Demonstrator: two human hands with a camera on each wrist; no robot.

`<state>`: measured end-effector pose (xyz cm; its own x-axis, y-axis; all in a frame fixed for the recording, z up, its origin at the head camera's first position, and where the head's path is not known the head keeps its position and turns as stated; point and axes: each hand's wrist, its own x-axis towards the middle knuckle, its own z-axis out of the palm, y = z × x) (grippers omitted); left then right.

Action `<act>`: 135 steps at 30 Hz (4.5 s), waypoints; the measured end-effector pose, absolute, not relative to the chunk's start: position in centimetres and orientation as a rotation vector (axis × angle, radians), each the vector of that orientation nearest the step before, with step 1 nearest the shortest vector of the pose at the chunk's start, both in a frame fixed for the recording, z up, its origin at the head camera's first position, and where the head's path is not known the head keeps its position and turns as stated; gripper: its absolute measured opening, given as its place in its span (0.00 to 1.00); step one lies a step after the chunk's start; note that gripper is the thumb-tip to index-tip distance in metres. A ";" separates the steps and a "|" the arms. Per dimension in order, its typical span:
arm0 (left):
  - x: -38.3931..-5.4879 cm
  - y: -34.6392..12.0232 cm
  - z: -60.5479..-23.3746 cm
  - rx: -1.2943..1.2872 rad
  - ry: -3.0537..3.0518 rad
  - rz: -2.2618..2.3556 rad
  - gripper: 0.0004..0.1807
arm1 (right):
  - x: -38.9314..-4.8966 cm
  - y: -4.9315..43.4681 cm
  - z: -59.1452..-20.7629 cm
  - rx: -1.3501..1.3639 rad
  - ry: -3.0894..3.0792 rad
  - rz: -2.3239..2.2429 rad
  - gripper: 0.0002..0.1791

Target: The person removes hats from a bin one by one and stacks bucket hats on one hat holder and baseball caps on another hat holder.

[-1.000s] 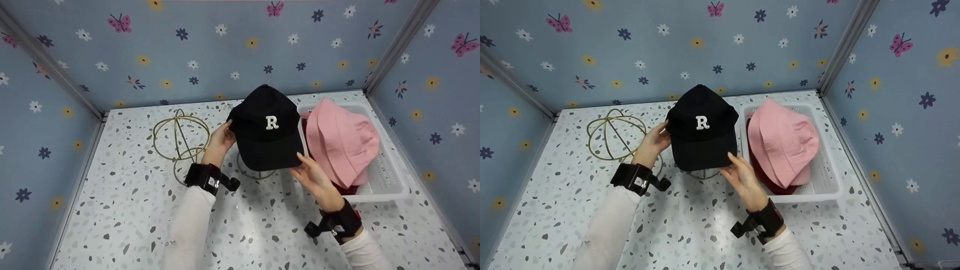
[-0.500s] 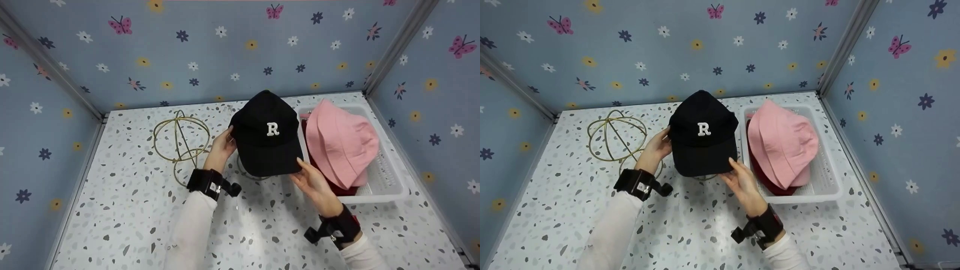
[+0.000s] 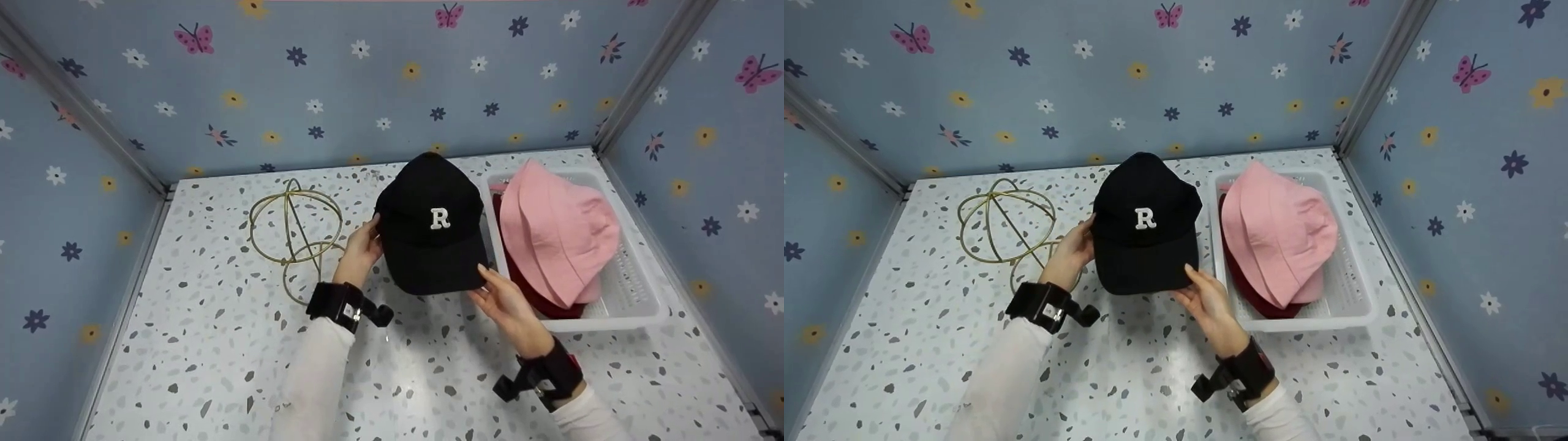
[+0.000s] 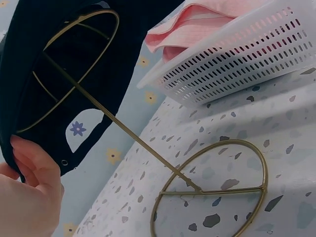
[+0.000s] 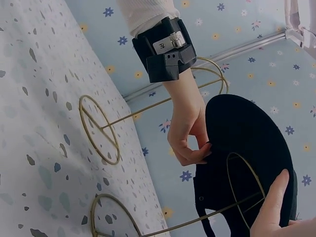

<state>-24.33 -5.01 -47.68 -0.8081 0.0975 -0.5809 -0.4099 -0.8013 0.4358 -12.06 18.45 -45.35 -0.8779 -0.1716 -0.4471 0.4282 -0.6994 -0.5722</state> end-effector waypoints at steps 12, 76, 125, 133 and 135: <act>-32.0 -6.4 -61.2 -0.752 0.747 2.668 0.23 | -12.2 18.2 -45.7 0.555 0.953 -2.595 0.14; -22.9 -6.1 -51.2 -0.780 0.929 2.629 0.04 | -11.8 18.0 -47.8 0.680 0.947 -2.490 0.08; -13.4 4.6 -42.8 0.363 1.964 2.437 0.06 | -13.0 24.7 -41.2 -0.359 1.461 -2.146 0.14; -13.2 7.2 -43.4 0.404 2.084 2.294 0.06 | -14.5 26.7 -40.6 -0.422 1.594 -2.251 0.15; -13.5 7.9 -44.4 0.399 2.154 2.248 0.05 | -14.7 27.0 -40.2 -0.363 1.654 -2.252 0.14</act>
<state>-13.52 7.92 -44.39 -0.9677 0.1762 0.1802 0.1725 -0.0582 0.9833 -14.71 26.98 -40.15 -0.9155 -0.4020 0.0133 0.1077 -0.2768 -0.9549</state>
